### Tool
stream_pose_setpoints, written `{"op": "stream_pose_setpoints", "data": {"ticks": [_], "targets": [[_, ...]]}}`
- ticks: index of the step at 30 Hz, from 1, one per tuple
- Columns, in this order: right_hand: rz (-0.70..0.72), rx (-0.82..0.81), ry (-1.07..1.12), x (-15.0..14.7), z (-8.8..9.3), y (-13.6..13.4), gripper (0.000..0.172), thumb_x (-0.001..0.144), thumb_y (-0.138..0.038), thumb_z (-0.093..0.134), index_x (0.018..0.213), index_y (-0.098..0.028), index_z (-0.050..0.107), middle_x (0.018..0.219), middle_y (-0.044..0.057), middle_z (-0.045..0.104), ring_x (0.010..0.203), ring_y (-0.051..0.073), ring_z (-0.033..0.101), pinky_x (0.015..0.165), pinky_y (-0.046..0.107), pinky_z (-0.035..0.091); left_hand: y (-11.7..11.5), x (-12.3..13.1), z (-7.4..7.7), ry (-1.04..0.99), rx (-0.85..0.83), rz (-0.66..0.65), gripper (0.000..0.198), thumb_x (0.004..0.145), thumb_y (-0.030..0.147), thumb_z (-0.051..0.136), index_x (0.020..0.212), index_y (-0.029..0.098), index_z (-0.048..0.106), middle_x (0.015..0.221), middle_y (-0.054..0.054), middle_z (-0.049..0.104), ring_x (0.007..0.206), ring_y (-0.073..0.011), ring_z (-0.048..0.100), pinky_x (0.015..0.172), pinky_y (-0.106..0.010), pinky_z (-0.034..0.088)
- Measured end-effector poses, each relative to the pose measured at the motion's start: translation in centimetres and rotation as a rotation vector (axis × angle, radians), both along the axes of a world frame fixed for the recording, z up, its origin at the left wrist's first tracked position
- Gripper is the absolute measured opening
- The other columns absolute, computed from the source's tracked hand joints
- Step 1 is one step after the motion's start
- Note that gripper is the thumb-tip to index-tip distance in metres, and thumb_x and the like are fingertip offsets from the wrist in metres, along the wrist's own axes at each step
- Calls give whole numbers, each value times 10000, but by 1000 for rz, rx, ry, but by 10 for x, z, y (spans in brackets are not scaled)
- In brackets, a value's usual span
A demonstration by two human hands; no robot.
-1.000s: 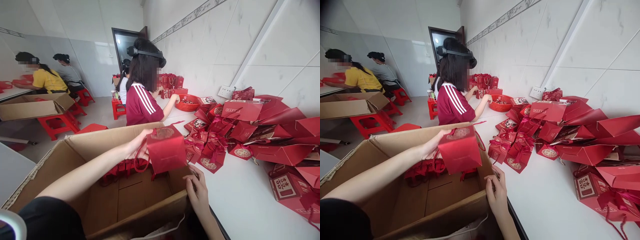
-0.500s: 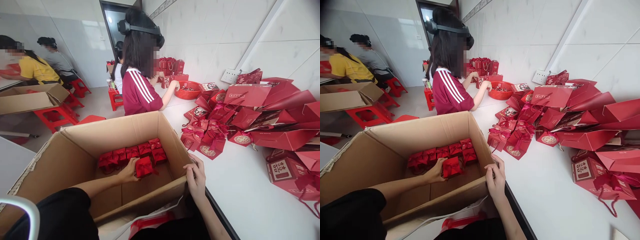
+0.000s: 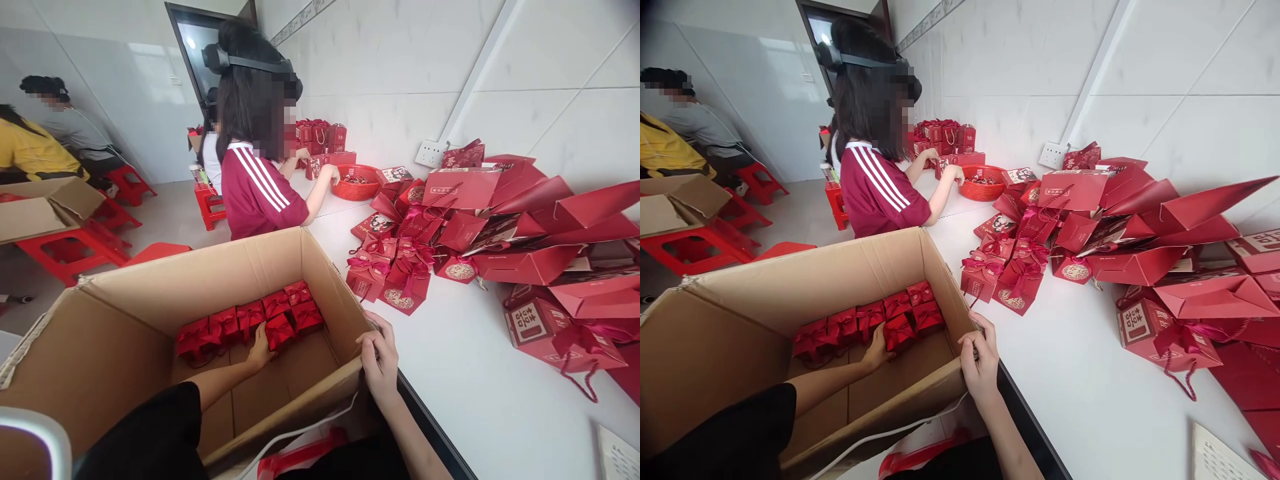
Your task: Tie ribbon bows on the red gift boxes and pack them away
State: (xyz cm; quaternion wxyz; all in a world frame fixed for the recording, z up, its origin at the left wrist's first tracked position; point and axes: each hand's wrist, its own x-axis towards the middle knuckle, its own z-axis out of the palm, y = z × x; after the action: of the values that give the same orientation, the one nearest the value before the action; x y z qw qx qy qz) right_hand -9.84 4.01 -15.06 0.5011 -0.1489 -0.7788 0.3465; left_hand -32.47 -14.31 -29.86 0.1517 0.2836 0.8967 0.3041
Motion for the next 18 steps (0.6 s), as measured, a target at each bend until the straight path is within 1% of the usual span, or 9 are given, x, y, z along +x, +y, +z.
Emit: {"op": "stream_pose_setpoints", "data": {"ticks": [2, 4, 7, 10, 12, 14, 16, 17, 18], "targets": [[-6, -1, 4, -2, 0, 0, 227, 869, -138, 406, 713, -200, 559, 1120, 97, 541, 1053, 215, 538, 768, 339, 469, 8, -2, 2, -18, -22, -19, 861, 519, 50, 607, 1284, 182, 236, 1385, -167, 332, 1301, -331, 359, 967, -422, 442], [-11, -6, 17, -4, 0, 0, 230, 869, -138, 404, 706, -197, 554, 1103, 97, 544, 1008, 205, 559, 740, 326, 471, 14, -3, 8, -18, -33, -39, 861, 501, 18, 598, 1277, 179, 262, 1383, -169, 349, 1294, -322, 374, 953, -394, 455], [-11, -9, 36, -6, 0, 0, 229, 865, -123, 404, 711, -197, 556, 1070, 92, 550, 983, 196, 564, 708, 308, 468, 19, -1, 19, 12, -36, -55, 792, 565, 28, 553, 1283, 204, 267, 1362, -152, 372, 1268, -316, 413, 898, -397, 483], [0, -4, 48, -7, 1, -1, 226, 856, -105, 410, 716, -200, 559, 1053, 87, 562, 1021, 201, 545, 741, 319, 462, 21, 3, 30, 49, -48, -63, 748, 618, 58, 547, 1293, 205, 258, 1325, -163, 384, 1181, -340, 498, 810, -417, 506], [7, -9, 56, -6, 2, -1, 227, 851, -99, 411, 713, -200, 560, 1047, 87, 569, 1025, 204, 545, 761, 331, 460, 23, 5, 34, 60, -78, -56, 771, 617, 62, 572, 1305, 178, 241, 1311, -205, 375, 1113, -372, 542, 745, -430, 513], [8, -16, 64, -6, 2, -1, 228, 850, -101, 411, 708, -201, 559, 1041, 87, 572, 1030, 206, 543, 769, 334, 461, 28, 6, 38, 57, -118, -54, 797, 624, 49, 569, 1326, 144, 202, 1332, -254, 336, 1115, -391, 534, 734, -444, 510], [13, -24, 69, -5, 2, -1, 231, 853, -107, 406, 705, -203, 555, 1024, 84, 575, 1026, 204, 545, 766, 329, 465, 32, 5, 43, 44, -162, -69, 820, 637, 30, 556, 1349, 113, 159, 1371, -290, 271, 1158, -390, 502, 751, -446, 509], [17, -29, 68, -5, 2, -1, 233, 856, -113, 403, 702, -203, 553, 1021, 82, 574, 1022, 202, 547, 770, 328, 466, 34, 3, 47, 34, -186, -88, 837, 633, 22, 569, 1356, 105, 157, 1383, -291, 258, 1173, -382, 491, 760, -434, 511], [21, -35, 66, -6, 1, 0, 236, 860, -122, 401, 697, -204, 551, 1025, 82, 571, 1023, 200, 547, 780, 329, 467, 34, 1, 53, 24, -210, -133, 855, 626, 23, 596, 1362, 104, 167, 1389, -279, 264, 1191, -368, 479, 776, -416, 513]]}}
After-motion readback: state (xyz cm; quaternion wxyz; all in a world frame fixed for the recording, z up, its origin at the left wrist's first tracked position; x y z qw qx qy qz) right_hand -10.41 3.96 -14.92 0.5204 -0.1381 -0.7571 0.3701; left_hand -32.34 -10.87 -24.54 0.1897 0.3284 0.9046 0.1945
